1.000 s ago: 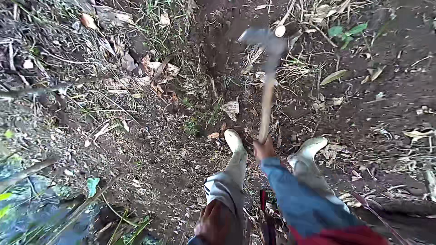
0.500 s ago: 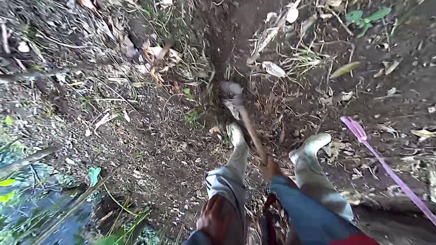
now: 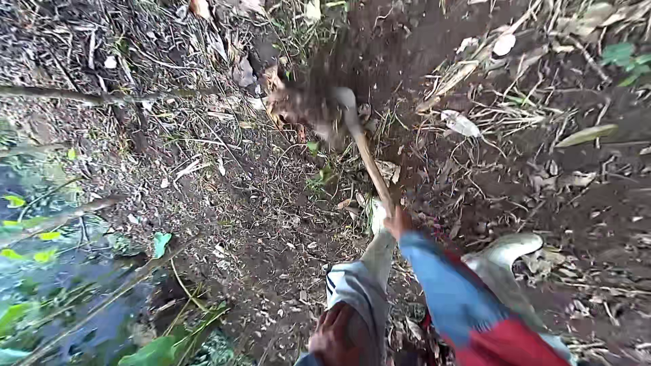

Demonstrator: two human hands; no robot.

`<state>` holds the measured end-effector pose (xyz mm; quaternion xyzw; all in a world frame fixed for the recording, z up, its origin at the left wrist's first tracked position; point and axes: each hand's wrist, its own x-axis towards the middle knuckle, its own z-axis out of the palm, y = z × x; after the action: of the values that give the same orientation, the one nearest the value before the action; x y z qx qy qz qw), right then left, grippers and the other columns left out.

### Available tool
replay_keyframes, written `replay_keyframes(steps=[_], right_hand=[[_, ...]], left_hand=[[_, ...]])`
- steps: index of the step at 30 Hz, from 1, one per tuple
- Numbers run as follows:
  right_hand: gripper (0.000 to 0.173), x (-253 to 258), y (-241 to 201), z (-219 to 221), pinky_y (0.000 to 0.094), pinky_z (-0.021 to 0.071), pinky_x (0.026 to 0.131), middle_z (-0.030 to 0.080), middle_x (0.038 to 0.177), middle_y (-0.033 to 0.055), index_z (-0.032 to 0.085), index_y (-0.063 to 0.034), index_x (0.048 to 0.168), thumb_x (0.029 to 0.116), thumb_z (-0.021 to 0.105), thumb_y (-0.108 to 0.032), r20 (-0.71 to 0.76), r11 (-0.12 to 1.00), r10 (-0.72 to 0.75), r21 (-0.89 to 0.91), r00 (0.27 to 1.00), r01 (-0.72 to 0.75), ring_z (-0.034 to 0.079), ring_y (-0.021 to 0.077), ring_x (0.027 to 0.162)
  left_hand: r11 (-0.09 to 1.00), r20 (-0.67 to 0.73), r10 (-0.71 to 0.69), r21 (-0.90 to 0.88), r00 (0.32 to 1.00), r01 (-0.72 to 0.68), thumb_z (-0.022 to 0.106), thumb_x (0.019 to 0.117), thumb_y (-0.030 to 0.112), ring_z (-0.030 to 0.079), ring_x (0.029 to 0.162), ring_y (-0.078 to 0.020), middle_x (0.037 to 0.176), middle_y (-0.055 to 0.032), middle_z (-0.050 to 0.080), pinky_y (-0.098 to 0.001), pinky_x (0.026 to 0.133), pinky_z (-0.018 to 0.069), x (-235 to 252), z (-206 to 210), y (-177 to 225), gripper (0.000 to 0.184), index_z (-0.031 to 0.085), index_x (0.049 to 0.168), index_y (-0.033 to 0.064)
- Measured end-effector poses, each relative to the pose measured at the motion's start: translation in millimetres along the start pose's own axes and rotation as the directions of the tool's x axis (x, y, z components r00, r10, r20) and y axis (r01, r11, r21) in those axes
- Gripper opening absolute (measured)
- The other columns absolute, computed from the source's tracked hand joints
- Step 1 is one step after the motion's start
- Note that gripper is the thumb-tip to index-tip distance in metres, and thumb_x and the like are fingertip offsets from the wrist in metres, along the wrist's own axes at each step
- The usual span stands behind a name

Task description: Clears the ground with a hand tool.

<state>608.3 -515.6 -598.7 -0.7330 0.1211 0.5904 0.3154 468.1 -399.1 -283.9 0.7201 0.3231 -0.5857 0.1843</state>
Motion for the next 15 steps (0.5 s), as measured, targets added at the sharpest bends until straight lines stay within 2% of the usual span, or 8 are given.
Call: replay_keyframes(steps=[2,4,7,9,11,12,14,15], right_hand=[[0.08,-33,18,-2,0.0631,0.0481,0.105,0.06,0.136,0.0289,0.038,-0.0032,0.156,0.0887,0.077,-0.023,0.049,0.993,0.098,-0.071,0.994,-0.095,0.06,0.0452,0.125],[0.078,-54,7,-20,0.0607,0.0538,0.097,0.064,0.129,0.0282,0.036,-0.0045,0.157,0.0904,0.074,-0.023,0.011,0.989,0.14,0.036,0.99,-0.141,0.067,0.0426,0.114],[0.073,-14,-84,-52,0.0573,0.0593,0.079,0.066,0.114,0.0278,0.036,-0.0018,0.152,0.0914,0.072,-0.022,-0.228,0.921,0.049,0.387,0.972,0.045,0.07,0.038,0.089],[0.08,12,-165,-64,0.0473,0.0605,0.061,0.065,0.105,0.0211,0.025,-0.0068,0.157,0.0918,0.07,-0.019,-0.365,0.728,0.012,0.641,0.931,0.242,0.067,0.0276,0.068],[0.084,37,-237,-72,0.0412,0.0579,0.052,0.06,0.099,0.0152,0.016,-0.0154,0.16,0.0935,0.067,-0.013,-0.405,0.493,-0.038,0.787,0.913,0.37,0.061,0.021,0.058],[0.081,46,-253,-66,0.0401,0.0572,0.048,0.06,0.093,0.0136,0.018,-0.0144,0.158,0.0934,0.067,-0.012,-0.397,0.484,-0.055,0.792,0.916,0.372,0.06,0.0203,0.054],[0.082,54,-228,-35,0.045,0.0588,0.056,0.064,0.099,0.019,0.022,-0.009,0.159,0.092,0.069,-0.019,-0.279,0.737,-0.093,0.626,0.956,0.255,0.064,0.0267,0.063],[0.08,49,-179,-11,0.0514,0.0604,0.065,0.066,0.107,0.0238,0.028,-0.0064,0.157,0.0919,0.071,-0.025,-0.196,0.886,-0.11,0.425,0.974,0.186,0.068,0.0332,0.076]], left_hand=[[1.0,0.017,0.006,-0.006,1.0,-0.006,0.064,0.0911,0.06,0.052,0.14,-0.0283,0.154,-0.0022,0.054,-0.0545,0.109,0.0486,5,0,-8,0.063,0.062,0.143,0.0254],[1.0,0.092,-0.004,-0.017,0.996,0.005,0.063,0.0919,0.061,0.049,0.143,-0.0279,0.157,-0.0018,0.05,-0.0539,0.112,0.0458,-3,1,-9,0.065,0.059,0.147,0.0258],[0.999,0.03,0.001,-0.033,1.0,0.0,0.064,0.09,0.062,0.053,0.14,-0.0274,0.154,-0.0002,0.054,-0.0547,0.107,0.0502,3,-1,-13,0.063,0.063,0.143,0.027],[0.999,0.031,-0.02,-0.043,0.999,0.021,0.063,0.0907,0.062,0.053,0.14,-0.0258,0.154,0.002,0.054,-0.0539,0.106,0.051,1,3,-17,0.062,0.063,0.142,0.0288],[0.998,0.063,-0.039,-0.041,0.997,0.042,0.06,0.092,0.063,0.052,0.14,-0.0249,0.155,0.0032,0.052,-0.0538,0.105,0.0516,1,7,-20,0.062,0.061,0.144,0.0302],[0.998,0.082,-0.048,-0.043,0.995,0.052,0.059,0.0921,0.064,0.052,0.14,-0.0246,0.156,0.0034,0.051,-0.0537,0.105,0.0517,0,8,-21,0.062,0.06,0.145,0.0308],[0.997,0.095,-0.047,-0.05,0.994,0.052,0.059,0.0919,0.065,0.051,0.141,-0.0251,0.157,0.0034,0.05,-0.0542,0.105,0.0513,3,6,-24,0.062,0.06,0.145,0.0319],[0.998,0.109,-0.045,-0.048,0.993,0.051,0.058,0.0917,0.066,0.05,0.142,-0.0249,0.158,0.0037,0.049,-0.0538,0.106,0.051,0,8,-25,0.063,0.059,0.145,0.0328]])
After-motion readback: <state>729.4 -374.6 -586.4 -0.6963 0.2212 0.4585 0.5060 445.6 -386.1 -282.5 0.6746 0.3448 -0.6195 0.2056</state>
